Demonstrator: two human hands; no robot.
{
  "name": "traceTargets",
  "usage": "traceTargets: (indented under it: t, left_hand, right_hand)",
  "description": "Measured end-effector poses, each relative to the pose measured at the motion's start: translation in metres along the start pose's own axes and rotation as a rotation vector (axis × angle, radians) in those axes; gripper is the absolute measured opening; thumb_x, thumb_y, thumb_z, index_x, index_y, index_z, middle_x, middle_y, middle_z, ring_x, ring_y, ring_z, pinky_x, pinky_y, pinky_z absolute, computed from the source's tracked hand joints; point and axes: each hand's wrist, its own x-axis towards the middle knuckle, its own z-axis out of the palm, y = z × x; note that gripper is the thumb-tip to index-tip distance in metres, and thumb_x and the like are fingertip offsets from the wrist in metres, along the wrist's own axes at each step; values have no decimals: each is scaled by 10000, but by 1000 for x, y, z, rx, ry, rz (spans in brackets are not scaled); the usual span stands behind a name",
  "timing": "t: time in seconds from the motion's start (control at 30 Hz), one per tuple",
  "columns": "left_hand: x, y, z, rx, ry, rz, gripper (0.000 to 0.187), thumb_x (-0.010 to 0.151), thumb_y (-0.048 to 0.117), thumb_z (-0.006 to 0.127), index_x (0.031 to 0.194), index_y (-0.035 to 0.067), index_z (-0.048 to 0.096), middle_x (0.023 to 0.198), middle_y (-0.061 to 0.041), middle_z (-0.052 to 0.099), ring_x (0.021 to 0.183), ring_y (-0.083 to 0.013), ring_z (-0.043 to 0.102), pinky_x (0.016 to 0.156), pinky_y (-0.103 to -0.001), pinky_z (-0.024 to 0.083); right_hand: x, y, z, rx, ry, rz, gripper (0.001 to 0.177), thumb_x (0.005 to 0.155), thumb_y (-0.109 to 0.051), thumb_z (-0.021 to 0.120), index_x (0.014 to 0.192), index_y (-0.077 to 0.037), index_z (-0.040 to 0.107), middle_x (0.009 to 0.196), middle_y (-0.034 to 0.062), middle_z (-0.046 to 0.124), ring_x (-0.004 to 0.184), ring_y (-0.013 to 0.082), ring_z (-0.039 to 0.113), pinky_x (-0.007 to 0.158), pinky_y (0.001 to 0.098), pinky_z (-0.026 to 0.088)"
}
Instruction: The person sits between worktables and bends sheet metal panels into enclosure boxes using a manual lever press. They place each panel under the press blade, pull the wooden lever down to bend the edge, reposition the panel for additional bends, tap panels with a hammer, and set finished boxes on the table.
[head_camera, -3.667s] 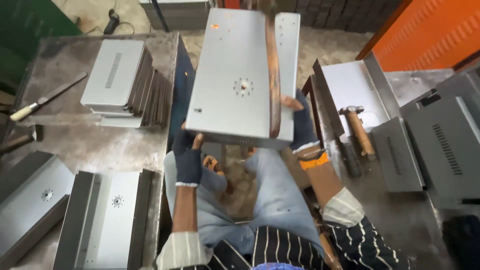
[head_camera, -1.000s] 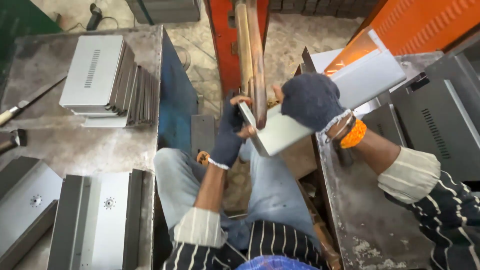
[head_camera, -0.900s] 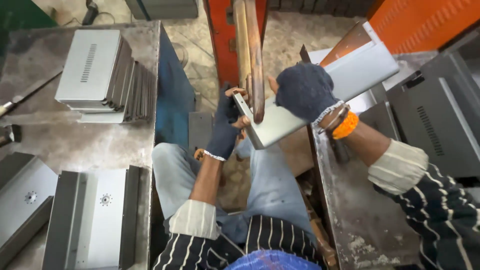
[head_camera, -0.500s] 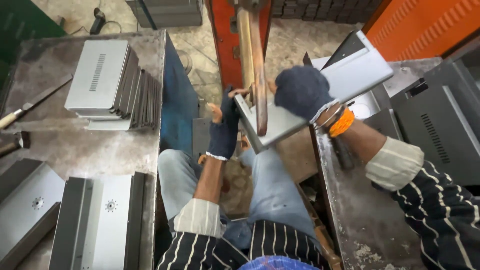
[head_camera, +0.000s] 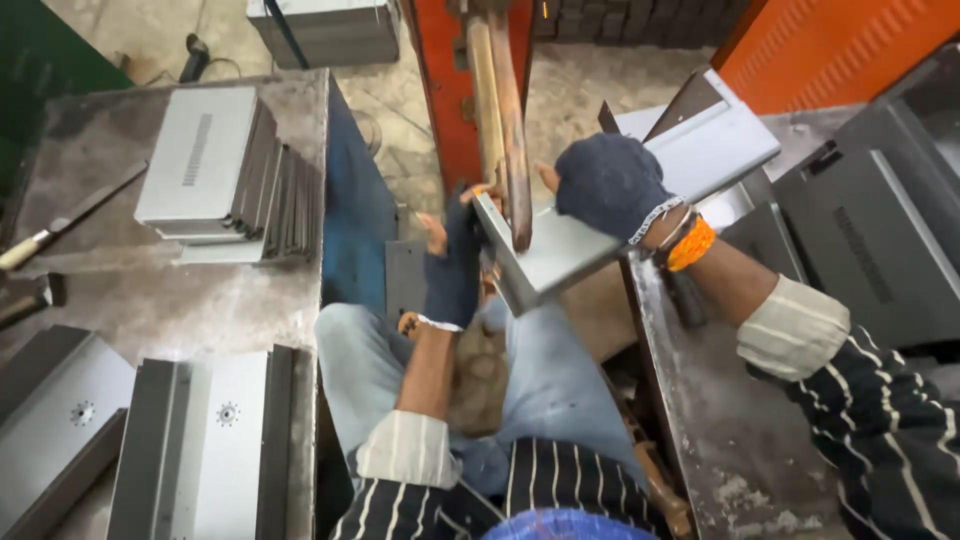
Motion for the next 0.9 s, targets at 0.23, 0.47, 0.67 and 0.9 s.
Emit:
traceTargets:
  t: [0.23, 0.47, 0.67, 0.9]
  left_hand:
    - [-63, 37, -13, 404, 76, 15, 858, 1075, 708, 273, 1366, -33, 593, 1313, -123, 633, 1219, -216, 565, 1102, -347, 418]
    - [-108, 97, 46, 891, 630, -153, 653, 1047, 532, 616, 790, -63, 700, 686, -82, 570, 642, -150, 481, 597, -404, 374]
    - [-97, 126, 99, 1374, 598, -105, 680, 935, 513, 725, 599, -70, 623, 421, -147, 438, 420, -208, 401, 492, -421, 326]
    - [-88, 127, 113, 1740, 502, -204, 722, 953, 637, 602, 647, -7, 715, 507, -229, 535, 442, -352, 517, 536, -496, 379]
  right_hand:
    - [-59, -48, -28, 212, 21, 68, 471, 955, -351, 652, 558, -103, 709, 468, 97, 606, 402, 283, 591, 531, 455, 490]
    - [-88, -72, -46, 561, -128, 255, 486, 989, -321, 678, 615, -12, 709, 475, 140, 581, 394, 286, 557, 487, 425, 454]
    - [-121, -17, -8, 475, 424, 170, 300, 995, -263, 657, 1116, 2, 731, 1004, 190, 734, 904, 316, 717, 792, 396, 560]
    - [-168, 189, 163, -100, 175, 870, 370, 920, -341, 740, 1052, -3, 664, 1014, 241, 692, 944, 405, 672, 804, 490, 539]
